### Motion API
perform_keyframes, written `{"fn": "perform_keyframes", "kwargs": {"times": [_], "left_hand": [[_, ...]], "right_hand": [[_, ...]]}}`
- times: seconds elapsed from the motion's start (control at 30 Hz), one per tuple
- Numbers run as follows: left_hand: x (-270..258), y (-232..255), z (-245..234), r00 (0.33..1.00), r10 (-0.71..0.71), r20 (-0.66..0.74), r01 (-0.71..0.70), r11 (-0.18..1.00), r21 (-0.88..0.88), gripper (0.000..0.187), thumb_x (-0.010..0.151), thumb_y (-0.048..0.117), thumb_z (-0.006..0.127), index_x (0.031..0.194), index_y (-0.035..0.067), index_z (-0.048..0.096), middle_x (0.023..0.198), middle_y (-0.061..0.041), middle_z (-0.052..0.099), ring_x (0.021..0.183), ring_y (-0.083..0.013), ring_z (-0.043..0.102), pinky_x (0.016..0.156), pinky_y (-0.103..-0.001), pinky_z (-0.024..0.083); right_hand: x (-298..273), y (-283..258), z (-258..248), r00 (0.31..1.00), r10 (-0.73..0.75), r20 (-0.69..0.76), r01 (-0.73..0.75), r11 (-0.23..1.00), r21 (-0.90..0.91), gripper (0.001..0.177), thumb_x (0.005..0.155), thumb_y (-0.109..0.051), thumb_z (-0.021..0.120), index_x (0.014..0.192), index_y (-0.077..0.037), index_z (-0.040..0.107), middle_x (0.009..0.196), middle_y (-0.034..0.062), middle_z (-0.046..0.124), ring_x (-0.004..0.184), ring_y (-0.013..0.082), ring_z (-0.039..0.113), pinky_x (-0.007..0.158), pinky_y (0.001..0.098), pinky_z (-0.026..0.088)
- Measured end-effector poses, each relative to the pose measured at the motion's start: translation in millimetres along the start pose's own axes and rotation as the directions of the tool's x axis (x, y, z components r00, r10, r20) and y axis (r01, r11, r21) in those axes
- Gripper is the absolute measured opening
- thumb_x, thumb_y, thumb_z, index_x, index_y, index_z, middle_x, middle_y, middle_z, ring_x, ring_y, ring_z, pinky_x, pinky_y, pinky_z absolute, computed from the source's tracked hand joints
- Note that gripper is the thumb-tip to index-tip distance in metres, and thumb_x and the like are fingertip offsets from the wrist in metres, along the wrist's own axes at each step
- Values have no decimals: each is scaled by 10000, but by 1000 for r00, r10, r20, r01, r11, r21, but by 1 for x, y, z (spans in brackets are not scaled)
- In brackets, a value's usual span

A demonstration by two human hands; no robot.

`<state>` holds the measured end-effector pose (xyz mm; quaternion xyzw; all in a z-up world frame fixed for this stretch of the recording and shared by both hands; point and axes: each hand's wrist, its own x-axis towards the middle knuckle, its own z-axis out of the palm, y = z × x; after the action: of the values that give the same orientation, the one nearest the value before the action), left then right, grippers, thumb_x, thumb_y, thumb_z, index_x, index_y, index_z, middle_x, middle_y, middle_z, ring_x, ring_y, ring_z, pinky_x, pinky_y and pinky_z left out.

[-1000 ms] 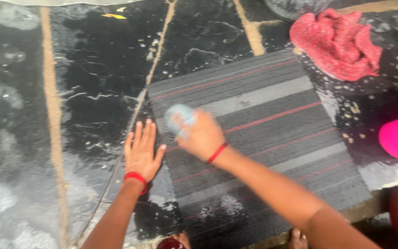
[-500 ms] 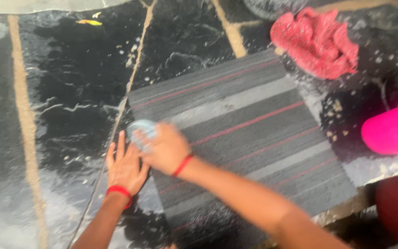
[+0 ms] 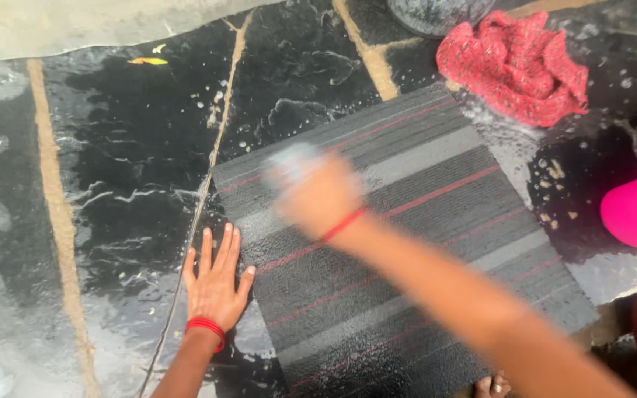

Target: The person washes a door mat on a stone floor by hand and using a scrub brush, pouring water from a pink pitcher and scrubbing the surface.

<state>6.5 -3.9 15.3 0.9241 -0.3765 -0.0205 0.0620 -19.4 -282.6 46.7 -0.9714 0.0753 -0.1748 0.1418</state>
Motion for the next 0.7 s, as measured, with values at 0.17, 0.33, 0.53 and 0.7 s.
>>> {"fn": "perform_keyframes", "kwargs": {"times": [0.17, 0.33, 0.53, 0.7], "left_hand": [[5, -1, -4, 904, -226, 362, 156, 964, 214, 730, 999, 583, 449, 1587, 170, 323, 1668, 6, 280, 1608, -237, 128, 1325, -441, 53], [-3, -2, 5, 998, -12, -54, 7, 995, -102, 779, 947, 499, 476, 1578, 76, 302, 1676, -75, 231, 1557, -309, 131, 1231, -483, 84], [2, 0, 6, 999, -37, -15, 37, 999, -16, 790, 918, 504, 478, 1565, 87, 304, 1670, -49, 222, 1548, -295, 117, 1203, -496, 90], [2, -3, 12, 999, -26, -40, 24, 999, -35, 760, 944, 505, 473, 1561, 87, 326, 1668, -63, 258, 1563, -305, 135, 1228, -496, 90]], "right_hand": [[29, -124, 25, 998, 53, -38, -42, 966, 256, 522, 746, -504, 756, 1101, -122, 725, 942, 218, 682, 840, 384, 665, 724, 473, 548], [28, 132, -19, 993, 101, 56, -72, 923, -379, 445, 889, -432, 718, 1247, -169, 699, 975, 153, 706, 772, 345, 665, 632, 501, 524], [26, 229, -73, 906, 391, -165, -419, 762, -493, 467, 803, -453, 719, 1158, -150, 703, 1085, 136, 693, 970, 335, 655, 768, 507, 516], [35, -57, 41, 997, -35, -67, 30, 997, -69, 484, 739, -477, 729, 1113, -169, 723, 942, 161, 685, 861, 393, 643, 714, 549, 483]]}}
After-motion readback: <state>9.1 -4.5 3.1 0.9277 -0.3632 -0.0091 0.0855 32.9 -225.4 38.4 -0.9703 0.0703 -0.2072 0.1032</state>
